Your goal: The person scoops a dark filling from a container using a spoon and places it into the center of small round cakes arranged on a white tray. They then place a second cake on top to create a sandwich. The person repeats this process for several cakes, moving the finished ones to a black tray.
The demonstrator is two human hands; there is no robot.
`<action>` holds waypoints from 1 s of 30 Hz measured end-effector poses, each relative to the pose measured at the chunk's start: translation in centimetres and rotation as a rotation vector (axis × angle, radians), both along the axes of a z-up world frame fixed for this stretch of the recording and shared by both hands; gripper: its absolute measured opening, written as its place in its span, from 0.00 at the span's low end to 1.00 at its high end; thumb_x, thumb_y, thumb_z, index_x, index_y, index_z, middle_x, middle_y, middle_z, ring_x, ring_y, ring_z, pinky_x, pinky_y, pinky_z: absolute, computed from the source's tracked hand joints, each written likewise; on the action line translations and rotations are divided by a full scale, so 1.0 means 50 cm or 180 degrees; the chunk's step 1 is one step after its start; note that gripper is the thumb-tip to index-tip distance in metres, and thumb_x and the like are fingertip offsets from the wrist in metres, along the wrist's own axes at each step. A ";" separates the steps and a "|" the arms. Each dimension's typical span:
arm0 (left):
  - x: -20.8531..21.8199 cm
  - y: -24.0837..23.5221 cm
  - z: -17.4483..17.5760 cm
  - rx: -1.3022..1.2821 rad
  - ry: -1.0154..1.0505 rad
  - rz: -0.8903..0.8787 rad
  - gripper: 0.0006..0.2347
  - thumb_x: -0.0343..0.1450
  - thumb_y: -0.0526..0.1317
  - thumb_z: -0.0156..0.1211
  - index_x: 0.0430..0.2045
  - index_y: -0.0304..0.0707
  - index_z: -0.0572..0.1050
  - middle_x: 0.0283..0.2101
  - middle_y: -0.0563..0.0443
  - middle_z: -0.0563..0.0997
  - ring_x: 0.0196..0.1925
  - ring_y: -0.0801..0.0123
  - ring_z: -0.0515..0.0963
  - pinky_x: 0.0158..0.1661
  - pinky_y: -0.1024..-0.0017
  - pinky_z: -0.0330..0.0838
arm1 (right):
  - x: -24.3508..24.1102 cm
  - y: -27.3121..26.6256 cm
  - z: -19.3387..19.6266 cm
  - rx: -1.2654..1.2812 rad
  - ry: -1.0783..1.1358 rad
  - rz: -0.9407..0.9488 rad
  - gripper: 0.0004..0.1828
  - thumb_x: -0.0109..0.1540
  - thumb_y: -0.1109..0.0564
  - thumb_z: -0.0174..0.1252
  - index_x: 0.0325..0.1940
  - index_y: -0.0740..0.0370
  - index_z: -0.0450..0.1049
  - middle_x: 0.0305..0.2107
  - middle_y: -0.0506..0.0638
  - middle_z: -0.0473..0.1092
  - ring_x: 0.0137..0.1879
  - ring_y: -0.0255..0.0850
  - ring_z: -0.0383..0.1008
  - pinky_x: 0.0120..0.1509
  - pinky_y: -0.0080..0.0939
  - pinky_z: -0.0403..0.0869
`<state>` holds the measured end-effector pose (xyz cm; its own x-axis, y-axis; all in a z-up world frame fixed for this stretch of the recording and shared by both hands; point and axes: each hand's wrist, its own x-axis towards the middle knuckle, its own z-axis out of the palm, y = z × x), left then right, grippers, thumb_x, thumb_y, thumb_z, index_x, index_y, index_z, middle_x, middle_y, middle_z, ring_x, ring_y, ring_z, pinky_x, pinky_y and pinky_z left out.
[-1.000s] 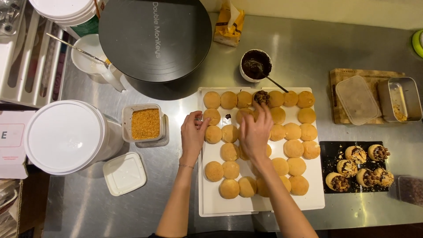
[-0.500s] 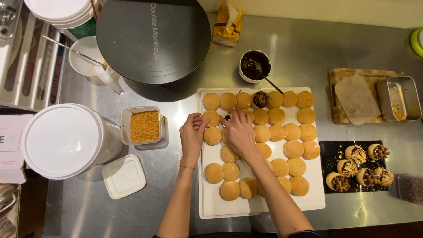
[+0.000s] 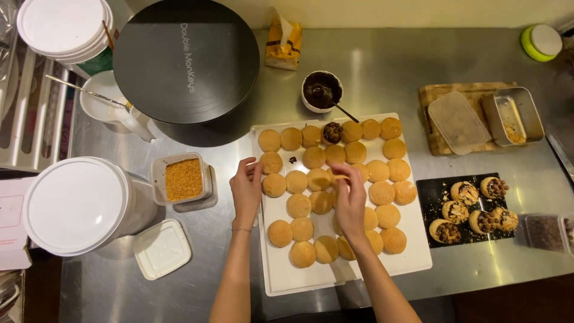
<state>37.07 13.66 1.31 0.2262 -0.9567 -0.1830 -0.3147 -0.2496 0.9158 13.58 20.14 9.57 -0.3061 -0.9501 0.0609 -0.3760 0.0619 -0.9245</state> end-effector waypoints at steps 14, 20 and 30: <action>-0.149 0.037 0.074 -0.1208 -0.0973 0.0194 0.14 0.88 0.41 0.57 0.65 0.31 0.75 0.60 0.38 0.79 0.58 0.51 0.81 0.60 0.54 0.74 | -0.550 0.631 -0.090 0.1524 0.0743 -0.0664 0.23 0.79 0.48 0.45 0.64 0.50 0.86 0.48 0.45 0.89 0.53 0.38 0.90 0.62 0.41 0.81; -0.209 -0.111 -0.022 -0.1339 -0.1906 -0.0517 0.08 0.82 0.34 0.62 0.54 0.32 0.82 0.57 0.38 0.80 0.57 0.44 0.79 0.45 0.52 0.73 | -0.693 0.788 -0.071 0.3586 0.1296 -0.0168 0.23 0.76 0.32 0.45 0.69 0.19 0.81 0.55 0.23 0.91 0.65 0.22 0.91 0.67 0.30 0.82; -0.195 -0.184 -0.046 -0.0976 -0.3061 -0.1046 0.09 0.76 0.41 0.77 0.42 0.33 0.86 0.46 0.40 0.82 0.41 0.44 0.82 0.34 0.54 0.79 | -0.747 0.611 -0.043 0.2798 0.1032 0.0062 0.26 0.77 0.37 0.46 0.78 0.29 0.74 0.61 0.29 0.89 0.67 0.33 0.88 0.67 0.42 0.80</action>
